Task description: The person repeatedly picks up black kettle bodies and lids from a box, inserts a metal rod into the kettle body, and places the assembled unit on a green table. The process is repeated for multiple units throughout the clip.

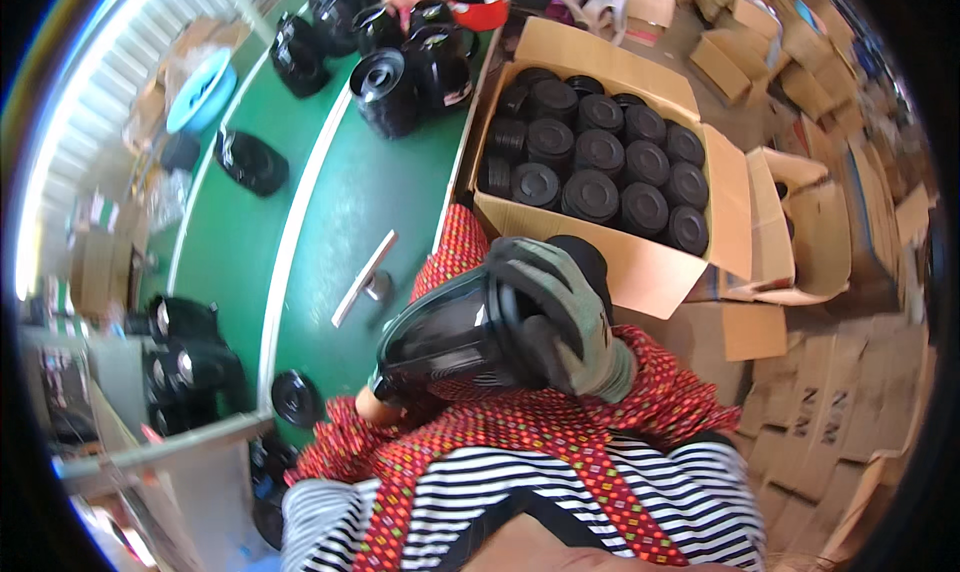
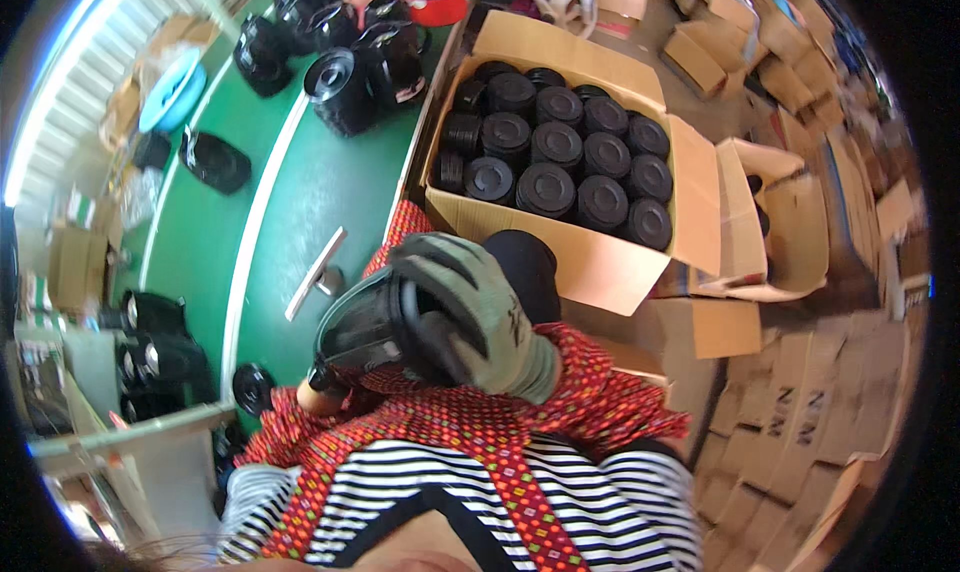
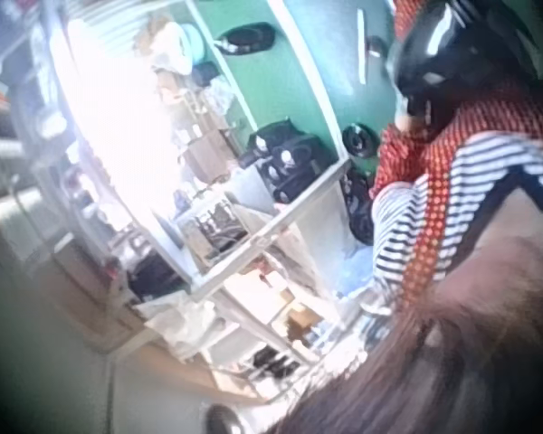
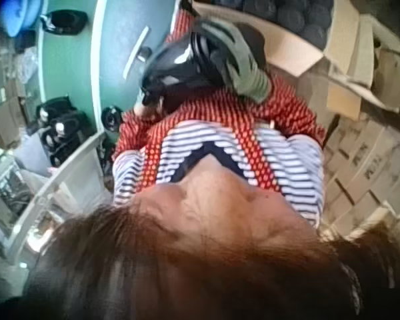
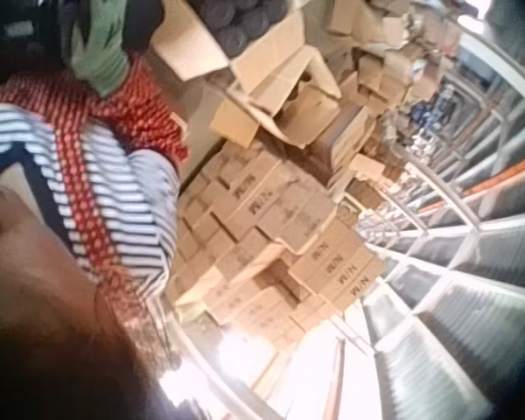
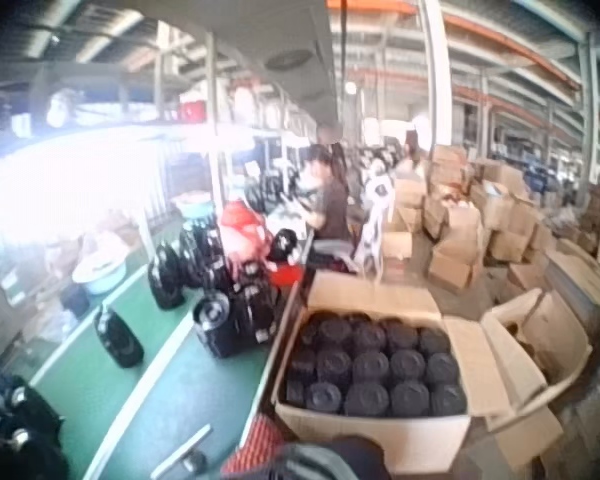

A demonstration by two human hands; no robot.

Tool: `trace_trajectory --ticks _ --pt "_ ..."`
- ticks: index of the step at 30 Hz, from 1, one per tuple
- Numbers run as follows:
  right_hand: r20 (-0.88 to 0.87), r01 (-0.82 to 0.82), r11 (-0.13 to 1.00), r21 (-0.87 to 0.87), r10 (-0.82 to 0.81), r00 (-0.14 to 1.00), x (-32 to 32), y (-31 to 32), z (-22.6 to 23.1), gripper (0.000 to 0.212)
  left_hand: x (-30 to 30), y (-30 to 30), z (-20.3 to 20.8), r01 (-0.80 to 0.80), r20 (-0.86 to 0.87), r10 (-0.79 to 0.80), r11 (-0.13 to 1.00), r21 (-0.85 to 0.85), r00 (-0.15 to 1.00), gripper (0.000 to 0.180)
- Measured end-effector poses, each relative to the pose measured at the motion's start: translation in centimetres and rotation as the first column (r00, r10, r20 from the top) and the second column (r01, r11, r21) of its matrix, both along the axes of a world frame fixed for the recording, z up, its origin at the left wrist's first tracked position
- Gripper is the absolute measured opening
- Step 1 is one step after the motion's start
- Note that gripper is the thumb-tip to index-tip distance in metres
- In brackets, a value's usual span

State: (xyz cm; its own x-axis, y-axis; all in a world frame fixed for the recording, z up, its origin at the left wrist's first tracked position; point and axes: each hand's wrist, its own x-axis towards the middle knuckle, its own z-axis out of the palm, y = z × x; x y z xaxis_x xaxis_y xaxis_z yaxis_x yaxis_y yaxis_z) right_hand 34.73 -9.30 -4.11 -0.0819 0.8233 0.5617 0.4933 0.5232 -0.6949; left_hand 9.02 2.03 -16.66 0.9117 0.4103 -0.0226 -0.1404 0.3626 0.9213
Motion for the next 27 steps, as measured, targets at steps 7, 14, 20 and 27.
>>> trace_trajectory --ticks 7,14,20,27 --pt "-0.04 0.057 0.988 -0.144 -0.064 0.997 0.3 -2.1 -0.2 0.095 -1.5 0.6 1.3 -0.21 -0.107 0.21 0.978 0.018 0.972 0.057" --pt "-0.651 -0.013 0.905 -0.425 -0.296 0.699 1.0 -3.5 -1.7 0.085 -2.4 0.5 1.5 -0.323 -0.105 0.327 0.945 0.048 0.939 0.055" --pt "-0.166 0.115 0.976 -0.183 -0.146 0.975 0.9 -2.3 -2.2 0.093 -2.1 0.1 1.1 -0.348 -0.098 0.35 0.937 0.034 0.932 0.053" --pt "-0.117 0.062 0.997 -0.051 -0.067 0.991 0.8 -1.6 -1.9 0.089 -1.7 -0.1 1.0 -0.393 -0.069 0.398 0.916 0.076 0.915 0.051"
